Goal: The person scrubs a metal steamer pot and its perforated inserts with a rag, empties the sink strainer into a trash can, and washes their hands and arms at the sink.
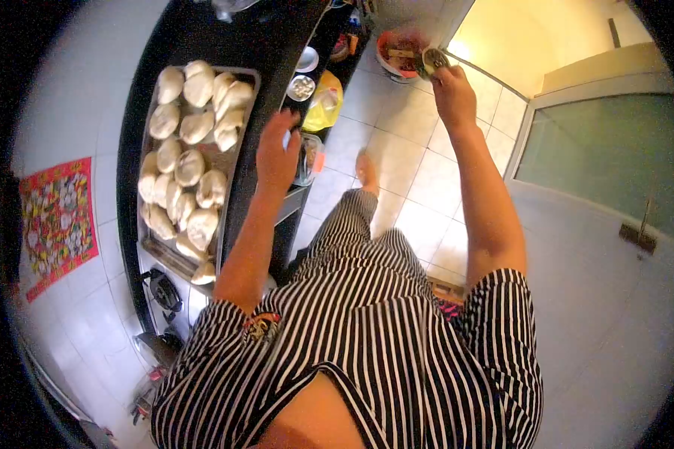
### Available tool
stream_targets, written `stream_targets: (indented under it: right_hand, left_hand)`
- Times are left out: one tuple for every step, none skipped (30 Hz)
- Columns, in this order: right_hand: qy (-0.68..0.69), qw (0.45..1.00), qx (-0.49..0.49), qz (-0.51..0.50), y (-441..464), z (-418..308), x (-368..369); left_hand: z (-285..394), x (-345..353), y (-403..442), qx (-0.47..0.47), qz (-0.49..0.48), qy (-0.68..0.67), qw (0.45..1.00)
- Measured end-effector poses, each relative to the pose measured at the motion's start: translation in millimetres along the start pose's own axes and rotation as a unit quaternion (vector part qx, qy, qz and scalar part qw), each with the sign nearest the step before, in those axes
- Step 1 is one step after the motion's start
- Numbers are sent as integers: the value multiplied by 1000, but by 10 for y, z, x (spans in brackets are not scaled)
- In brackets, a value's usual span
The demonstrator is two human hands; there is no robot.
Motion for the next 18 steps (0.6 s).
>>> stream_targets:
  right_hand:
    - [-2,1000,0,-13,186,74,200]
    - [75,996,56,-4,212,268,294]
    - [153,983,101,1,478,480,575]
    - [171,979,113,3,674,596,768]
    - [171,978,116,-4,859,717,977]
    - [229,956,179,-49,1039,838,1237]
    - [283,923,243,-92,1135,1027,1530]
    - [346,894,263,-114,1235,1199,1879]
    - [345,890,271,-123,1219,1299,2068]
    - [432,828,332,-131,1243,1387,2356]
    - [509,754,390,-138,1220,1504,2664]
    - [534,747,365,-149,1246,1661,2970]
    - [533,743,373,-160,1269,1797,3222]
    - [612,633,453,-139,1196,1906,3567]
    - [671,508,528,-114,1064,1965,3902]
    - [658,456,584,-137,923,1965,4027]
    - [652,450,593,-144,809,2090,4300]
    - [678,444,569,-144,730,2198,4667]
  left_hand:
    - [66,58,322,9,16,9,1000]
    - [131,127,534,27,22,18,999]
    - [71,217,904,32,42,25,998]
    - [29,284,1216,39,58,49,996]
    - [-34,340,1498,46,74,75,993]
    - [-170,415,1733,32,77,105,991]
    - [-265,472,1937,20,77,136,987]
    - [-422,512,2095,-20,72,154,985]
    - [-646,559,2102,-83,55,152,983]
    - [-662,605,2205,-59,38,206,976]
    - [-672,657,2269,-35,19,259,965]
    - [-639,719,2320,-20,9,301,953]
    - [-622,786,2379,-6,-1,343,939]
    - [-678,824,2428,-18,-9,368,930]
    - [-737,869,2462,-32,-20,391,920]
    - [-750,875,2452,-35,-25,397,917]
    - [-773,885,2470,-38,-29,403,914]
    - [-829,905,2503,-48,-31,415,908]
Point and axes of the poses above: each hand's wrist, its own y-axis towards the middle knuckle, its own x-axis out of the palm, z = x × y, the point moved 10 cm from there along y, towards the middle knuckle, and after that the axes turned 10 degrees about -y, right-handed, at the moved point
